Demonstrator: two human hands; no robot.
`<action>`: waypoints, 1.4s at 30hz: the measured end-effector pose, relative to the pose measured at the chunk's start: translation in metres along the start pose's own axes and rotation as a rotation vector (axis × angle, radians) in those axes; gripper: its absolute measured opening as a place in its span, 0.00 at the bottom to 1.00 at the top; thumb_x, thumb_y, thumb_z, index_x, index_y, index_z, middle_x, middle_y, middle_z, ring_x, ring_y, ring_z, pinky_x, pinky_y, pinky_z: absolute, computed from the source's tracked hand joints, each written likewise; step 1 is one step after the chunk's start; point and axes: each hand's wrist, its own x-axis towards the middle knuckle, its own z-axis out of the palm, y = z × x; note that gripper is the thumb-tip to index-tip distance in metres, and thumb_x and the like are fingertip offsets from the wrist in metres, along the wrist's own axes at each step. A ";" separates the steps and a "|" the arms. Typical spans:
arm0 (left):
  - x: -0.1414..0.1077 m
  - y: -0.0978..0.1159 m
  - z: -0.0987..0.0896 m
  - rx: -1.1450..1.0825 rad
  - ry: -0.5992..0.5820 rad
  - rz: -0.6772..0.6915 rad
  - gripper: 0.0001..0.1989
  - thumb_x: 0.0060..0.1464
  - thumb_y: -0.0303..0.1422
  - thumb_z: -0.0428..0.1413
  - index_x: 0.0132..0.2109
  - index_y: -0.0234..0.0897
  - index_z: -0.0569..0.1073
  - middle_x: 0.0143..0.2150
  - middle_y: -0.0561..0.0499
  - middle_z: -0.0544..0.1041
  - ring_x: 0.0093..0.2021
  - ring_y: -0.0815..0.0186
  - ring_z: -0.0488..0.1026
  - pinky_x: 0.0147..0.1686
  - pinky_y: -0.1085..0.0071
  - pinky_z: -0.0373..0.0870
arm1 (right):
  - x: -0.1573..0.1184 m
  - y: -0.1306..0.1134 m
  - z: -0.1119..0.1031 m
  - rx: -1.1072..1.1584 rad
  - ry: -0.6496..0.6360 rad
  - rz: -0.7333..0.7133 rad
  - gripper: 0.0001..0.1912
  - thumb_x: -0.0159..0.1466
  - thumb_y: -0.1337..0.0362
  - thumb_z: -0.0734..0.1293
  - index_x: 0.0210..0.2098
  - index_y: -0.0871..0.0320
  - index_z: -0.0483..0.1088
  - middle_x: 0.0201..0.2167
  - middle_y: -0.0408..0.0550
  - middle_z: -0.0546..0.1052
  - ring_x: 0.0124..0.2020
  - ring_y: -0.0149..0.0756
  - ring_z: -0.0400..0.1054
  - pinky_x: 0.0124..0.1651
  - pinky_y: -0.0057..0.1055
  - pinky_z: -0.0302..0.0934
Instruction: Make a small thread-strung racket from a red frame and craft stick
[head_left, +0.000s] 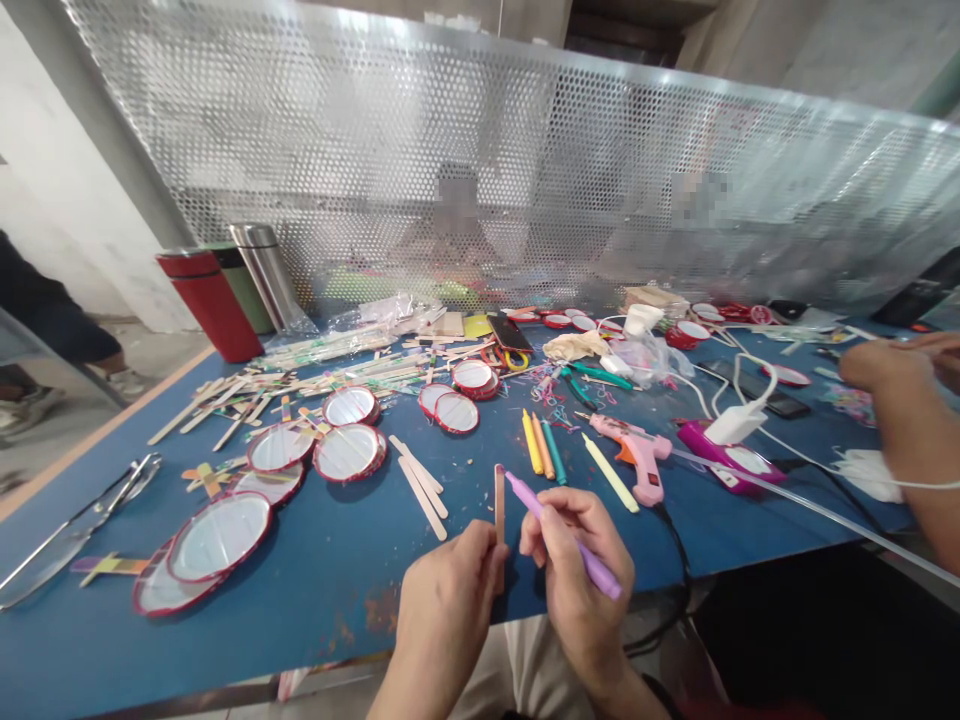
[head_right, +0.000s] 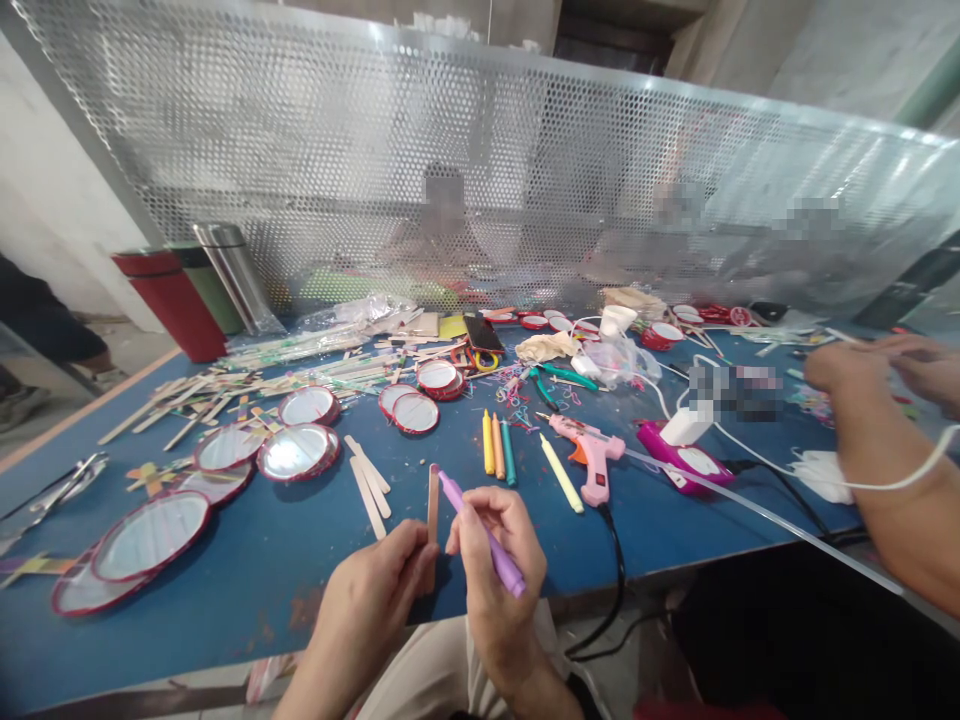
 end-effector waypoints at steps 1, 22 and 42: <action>0.000 -0.001 0.000 0.001 0.003 0.007 0.12 0.63 0.33 0.41 0.31 0.41 0.63 0.24 0.57 0.74 0.24 0.70 0.71 0.25 0.76 0.56 | 0.000 0.000 0.000 0.000 -0.011 -0.003 0.03 0.66 0.64 0.63 0.36 0.56 0.68 0.21 0.38 0.70 0.21 0.25 0.64 0.24 0.22 0.57; -0.001 0.003 -0.002 -0.005 -0.013 -0.023 0.12 0.62 0.33 0.40 0.31 0.41 0.63 0.24 0.56 0.73 0.24 0.70 0.70 0.25 0.76 0.56 | 0.001 0.000 0.001 0.012 -0.030 -0.024 0.03 0.66 0.65 0.63 0.37 0.56 0.68 0.21 0.38 0.70 0.21 0.26 0.64 0.25 0.23 0.58; -0.002 0.006 -0.003 0.007 -0.001 -0.028 0.12 0.62 0.32 0.42 0.30 0.41 0.63 0.24 0.56 0.73 0.24 0.70 0.70 0.25 0.76 0.56 | -0.001 0.000 -0.001 0.008 -0.013 -0.002 0.03 0.66 0.65 0.63 0.36 0.57 0.67 0.21 0.39 0.69 0.22 0.27 0.64 0.26 0.25 0.57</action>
